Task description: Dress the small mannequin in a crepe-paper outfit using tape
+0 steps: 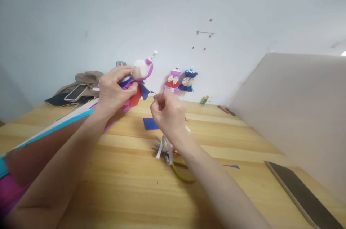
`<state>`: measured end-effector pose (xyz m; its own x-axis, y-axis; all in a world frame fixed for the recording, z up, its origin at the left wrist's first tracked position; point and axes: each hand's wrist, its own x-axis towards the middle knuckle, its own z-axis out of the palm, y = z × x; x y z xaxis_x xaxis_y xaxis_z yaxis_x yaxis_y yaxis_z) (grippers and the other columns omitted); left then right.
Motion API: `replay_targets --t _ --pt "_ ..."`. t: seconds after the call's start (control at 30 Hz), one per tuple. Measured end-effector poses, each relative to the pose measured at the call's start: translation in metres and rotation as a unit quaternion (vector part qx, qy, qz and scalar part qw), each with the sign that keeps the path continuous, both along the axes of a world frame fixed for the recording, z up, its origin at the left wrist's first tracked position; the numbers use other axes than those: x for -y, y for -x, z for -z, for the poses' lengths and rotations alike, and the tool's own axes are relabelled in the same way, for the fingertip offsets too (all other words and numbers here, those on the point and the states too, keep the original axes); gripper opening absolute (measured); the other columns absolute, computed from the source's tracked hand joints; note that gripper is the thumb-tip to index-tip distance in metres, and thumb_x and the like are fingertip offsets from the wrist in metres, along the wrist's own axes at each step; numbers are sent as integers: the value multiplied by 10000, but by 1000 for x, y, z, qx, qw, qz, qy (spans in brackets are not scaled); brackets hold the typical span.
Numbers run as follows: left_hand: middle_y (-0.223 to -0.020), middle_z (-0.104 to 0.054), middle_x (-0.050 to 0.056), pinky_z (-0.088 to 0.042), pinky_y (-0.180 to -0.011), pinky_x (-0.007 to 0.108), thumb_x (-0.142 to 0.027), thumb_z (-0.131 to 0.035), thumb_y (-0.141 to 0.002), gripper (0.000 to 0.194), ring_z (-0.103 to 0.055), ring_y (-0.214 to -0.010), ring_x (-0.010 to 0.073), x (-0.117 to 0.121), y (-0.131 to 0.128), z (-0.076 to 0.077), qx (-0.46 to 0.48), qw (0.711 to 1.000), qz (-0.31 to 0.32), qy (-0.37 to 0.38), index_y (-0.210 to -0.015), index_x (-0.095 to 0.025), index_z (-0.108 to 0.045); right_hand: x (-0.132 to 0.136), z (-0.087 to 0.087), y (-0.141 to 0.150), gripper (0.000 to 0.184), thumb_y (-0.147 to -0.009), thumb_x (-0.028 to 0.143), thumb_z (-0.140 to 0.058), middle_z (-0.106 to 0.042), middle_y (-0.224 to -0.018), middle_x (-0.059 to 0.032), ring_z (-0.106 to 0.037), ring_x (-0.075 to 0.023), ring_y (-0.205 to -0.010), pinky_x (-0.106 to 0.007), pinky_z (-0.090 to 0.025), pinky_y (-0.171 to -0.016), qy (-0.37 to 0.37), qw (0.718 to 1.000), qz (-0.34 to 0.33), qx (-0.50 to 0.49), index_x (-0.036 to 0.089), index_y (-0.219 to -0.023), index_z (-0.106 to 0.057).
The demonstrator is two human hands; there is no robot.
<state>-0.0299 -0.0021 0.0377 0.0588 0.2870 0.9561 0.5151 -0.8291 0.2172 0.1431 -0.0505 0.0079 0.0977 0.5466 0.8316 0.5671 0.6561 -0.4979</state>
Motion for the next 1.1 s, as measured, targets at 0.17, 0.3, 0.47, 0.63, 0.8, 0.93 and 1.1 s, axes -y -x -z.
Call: replay_targets --t 0.17,0.3,0.47,0.63,0.8,0.93,1.1 --pt "-1030 -774 51 -579 -901 366 -90 -595 -768 222 -715 -962 216 1 -1 1 15 1000 2 0 -909 -215 -711 0 -2 6 255 -748 90 -615 -670 -752 -13 -637 -184 -669 -338 -484 -622 16 998 -38 -37 258 -645 -453" --pt "-1035 -772 45 -578 -919 372 -83 -599 -761 232 -712 -981 219 2 -1 1 27 1000 -14 9 -911 -220 -711 0 -2 8 236 -730 102 -653 -642 -743 -4 -573 -154 -614 -319 -462 -583 14 997 -66 -46 248 -623 -502" --pt "-1028 -774 46 -577 -916 354 -99 -606 -771 205 -713 -971 211 2 0 0 39 999 -16 13 -897 -222 -712 3 -5 10 175 -722 175 -717 -633 -679 12 -608 -158 -587 -328 -493 -584 84 981 -146 -96 249 -657 -573" --pt "-1056 -779 44 -576 -907 344 -121 -640 -761 204 -719 -978 214 -1 2 1 45 999 -22 20 -922 -215 -721 8 -12 10 91 -766 278 -728 -669 -639 2 -662 -174 -619 -343 -552 -626 133 952 -233 -145 231 -720 -665" --pt "-1072 -774 51 -569 -921 337 -131 -637 -775 205 -717 -999 213 0 2 1 41 998 -19 31 -944 -203 -729 8 -17 11 128 -757 238 -743 -660 -594 43 -652 -147 -534 -310 -561 -570 138 946 -232 -181 239 -867 -678" --pt "-1048 -771 48 -568 -918 347 -130 -640 -780 198 -713 -991 223 2 2 0 45 998 -12 32 -933 -213 -732 6 -17 10 120 -757 224 -748 -696 -623 21 -677 -154 -553 -319 -582 -584 167 937 -253 -173 232 -874 -721" --pt "-1028 -777 31 -577 -904 349 -120 -643 -768 205 -715 -972 215 2 2 0 44 998 -18 31 -919 -230 -728 6 -19 8 163 -721 240 -806 -709 -648 2 -705 -159 -577 -328 -622 -627 207 920 -292 -160 202 -862 -733"
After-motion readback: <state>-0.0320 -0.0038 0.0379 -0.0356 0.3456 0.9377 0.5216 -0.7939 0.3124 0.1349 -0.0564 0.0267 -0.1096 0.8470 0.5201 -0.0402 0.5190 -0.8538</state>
